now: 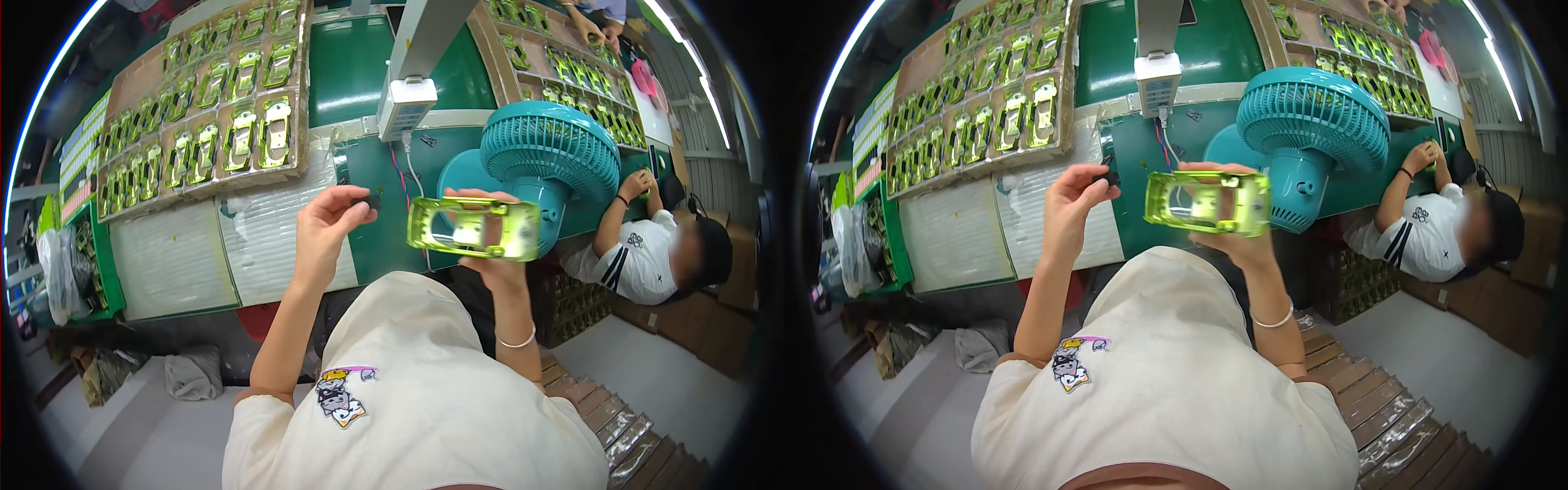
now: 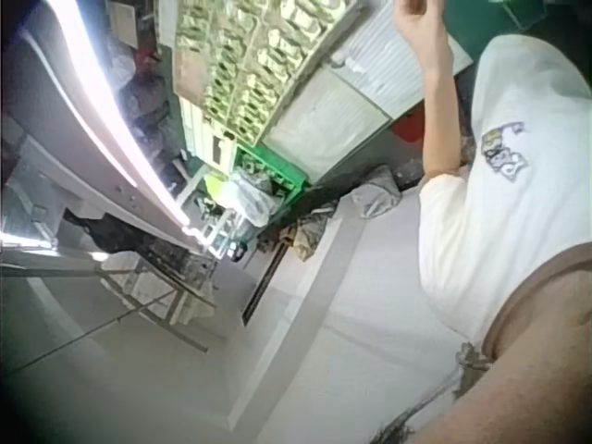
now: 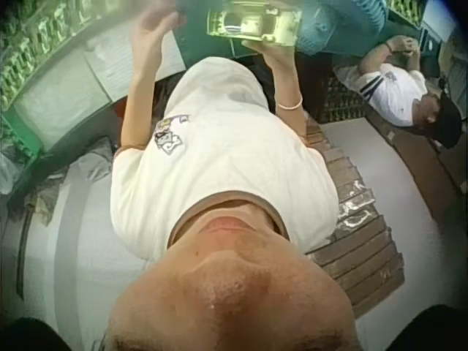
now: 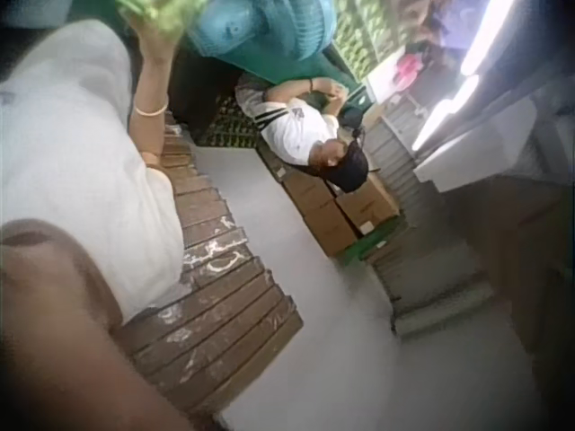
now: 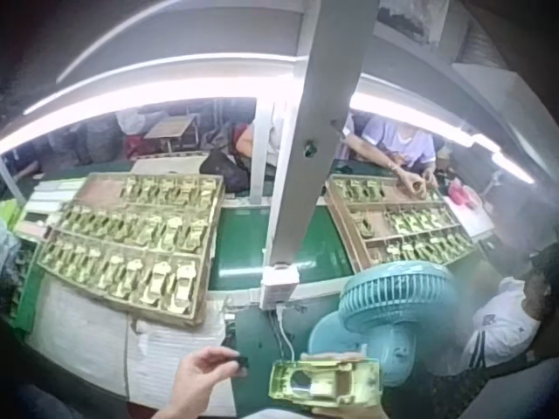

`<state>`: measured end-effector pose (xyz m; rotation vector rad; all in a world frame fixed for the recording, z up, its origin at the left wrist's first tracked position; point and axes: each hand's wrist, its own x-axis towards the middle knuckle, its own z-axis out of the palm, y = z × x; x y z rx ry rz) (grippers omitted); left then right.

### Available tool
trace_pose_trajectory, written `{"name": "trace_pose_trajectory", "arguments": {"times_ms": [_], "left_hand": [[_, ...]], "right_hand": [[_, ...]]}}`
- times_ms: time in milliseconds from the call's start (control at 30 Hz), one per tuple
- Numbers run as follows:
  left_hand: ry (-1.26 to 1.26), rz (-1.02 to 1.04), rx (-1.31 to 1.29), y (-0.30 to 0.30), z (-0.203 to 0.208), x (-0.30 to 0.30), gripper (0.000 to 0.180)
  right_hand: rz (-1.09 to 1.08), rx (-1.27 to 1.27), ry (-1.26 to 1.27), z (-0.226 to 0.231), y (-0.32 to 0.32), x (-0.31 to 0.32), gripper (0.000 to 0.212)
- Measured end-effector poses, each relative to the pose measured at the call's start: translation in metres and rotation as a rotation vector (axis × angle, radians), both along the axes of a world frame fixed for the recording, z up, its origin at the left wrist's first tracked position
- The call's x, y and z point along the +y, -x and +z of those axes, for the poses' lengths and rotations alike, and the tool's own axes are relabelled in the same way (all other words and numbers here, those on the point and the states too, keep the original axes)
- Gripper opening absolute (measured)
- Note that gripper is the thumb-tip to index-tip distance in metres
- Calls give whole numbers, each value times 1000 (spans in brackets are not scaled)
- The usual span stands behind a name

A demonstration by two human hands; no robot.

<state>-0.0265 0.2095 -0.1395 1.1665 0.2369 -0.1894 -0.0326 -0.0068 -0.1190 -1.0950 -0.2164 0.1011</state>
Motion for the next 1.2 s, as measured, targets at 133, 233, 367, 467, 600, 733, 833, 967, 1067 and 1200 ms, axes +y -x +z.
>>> {"name": "trace_pose_trajectory", "arguments": {"times_ms": [133, 233, 367, 467, 600, 733, 833, 967, 1067, 1200], "left_hand": [[-58, -111, -170, 13, 52, -10, 19], [-126, -191, -276, 15, 76, -19, 15], [-366, -404, -506, 8, 87, -10, 17], [-285, -455, -434, 7, 91, -6, 17], [-218, -431, -386, 5, 95, -3, 21], [-284, -130, -598, -1, 82, -12, 18], [-315, -157, -603, -11, 72, -14, 22], [-364, -142, -575, -14, 75, -18, 19], [-404, -116, -513, -13, 76, -20, 17], [-475, -140, -522, -13, 80, -18, 15]], "right_hand": [[31, -257, 54, -9, -6, 21, 70], [34, -439, 10, 2, -8, 30, 59], [84, -479, -45, 19, -11, 29, 44], [64, -568, 41, 26, -14, 32, 42], [56, -405, -14, 29, -10, 34, 51], [-86, -294, 194, 24, -2, 34, 84], [-231, -47, 132, 33, 12, 45, 81], [-267, 81, 222, 38, 17, 53, 78], [-268, 85, 290, 42, 18, 56, 75], [-273, 137, 317, 45, 21, 57, 76]]}}
